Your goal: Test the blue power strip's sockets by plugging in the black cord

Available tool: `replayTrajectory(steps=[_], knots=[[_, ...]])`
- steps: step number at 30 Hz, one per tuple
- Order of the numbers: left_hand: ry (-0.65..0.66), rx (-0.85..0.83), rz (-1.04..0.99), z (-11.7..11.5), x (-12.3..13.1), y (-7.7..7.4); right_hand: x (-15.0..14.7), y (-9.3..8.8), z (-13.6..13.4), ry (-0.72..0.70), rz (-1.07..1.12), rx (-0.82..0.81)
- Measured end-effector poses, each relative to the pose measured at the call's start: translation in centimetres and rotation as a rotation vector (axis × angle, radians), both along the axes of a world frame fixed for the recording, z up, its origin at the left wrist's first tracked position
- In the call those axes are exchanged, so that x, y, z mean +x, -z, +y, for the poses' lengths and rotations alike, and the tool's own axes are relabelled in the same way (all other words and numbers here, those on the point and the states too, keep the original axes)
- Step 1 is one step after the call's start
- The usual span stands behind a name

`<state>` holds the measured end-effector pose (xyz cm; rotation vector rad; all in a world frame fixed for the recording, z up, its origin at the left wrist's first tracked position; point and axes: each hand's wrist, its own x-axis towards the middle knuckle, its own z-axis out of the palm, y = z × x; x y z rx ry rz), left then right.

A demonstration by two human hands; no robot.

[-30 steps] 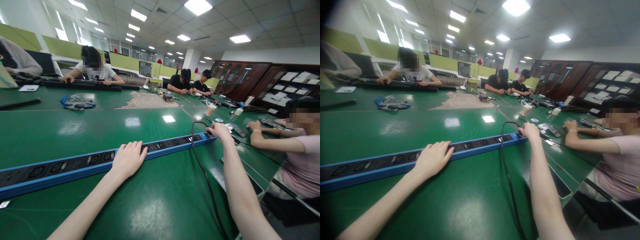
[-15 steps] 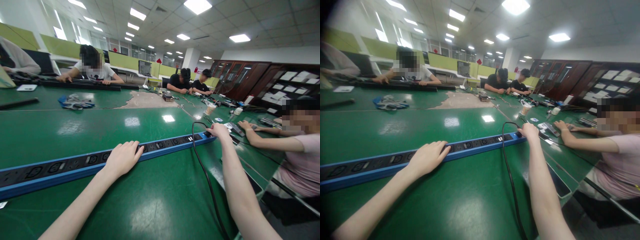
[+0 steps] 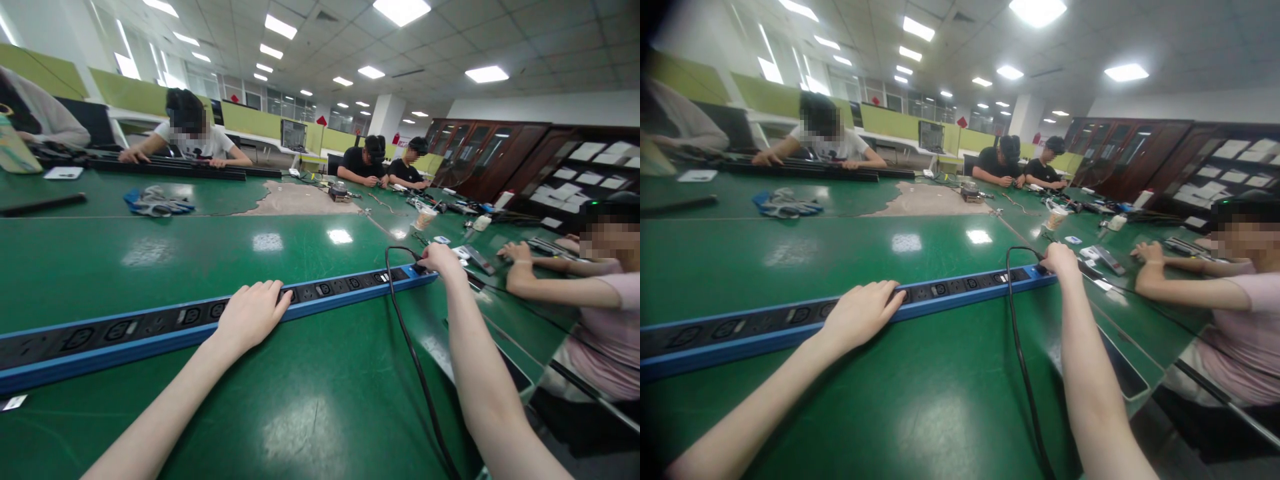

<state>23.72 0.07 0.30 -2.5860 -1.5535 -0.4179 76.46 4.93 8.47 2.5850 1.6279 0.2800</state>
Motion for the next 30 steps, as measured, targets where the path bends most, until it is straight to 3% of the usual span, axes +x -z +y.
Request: replayTrajectory(steps=[13, 20, 26, 30], knots=[[0.013, -0.003, 0.001, 0.0, -0.1, -0.2, -0.1, -3.0, 1.0, -0.055, 0.256, -0.216], [-0.008, -0.009, 0.006, -0.1, 0.1, -0.3, -1.6, -3.1, 0.5, -0.038, 0.08, -0.15], [-0.003, -0.006, -0.019, -0.1, 0.0, -0.1, -2.0, -3.9, 1.4, -0.079, 0.121, -0.132], [0.007, -0.002, -0.018, -0.1, 0.0, -0.2, -1.7, -3.6, 1.1, -0.01, 0.123, -0.19]])
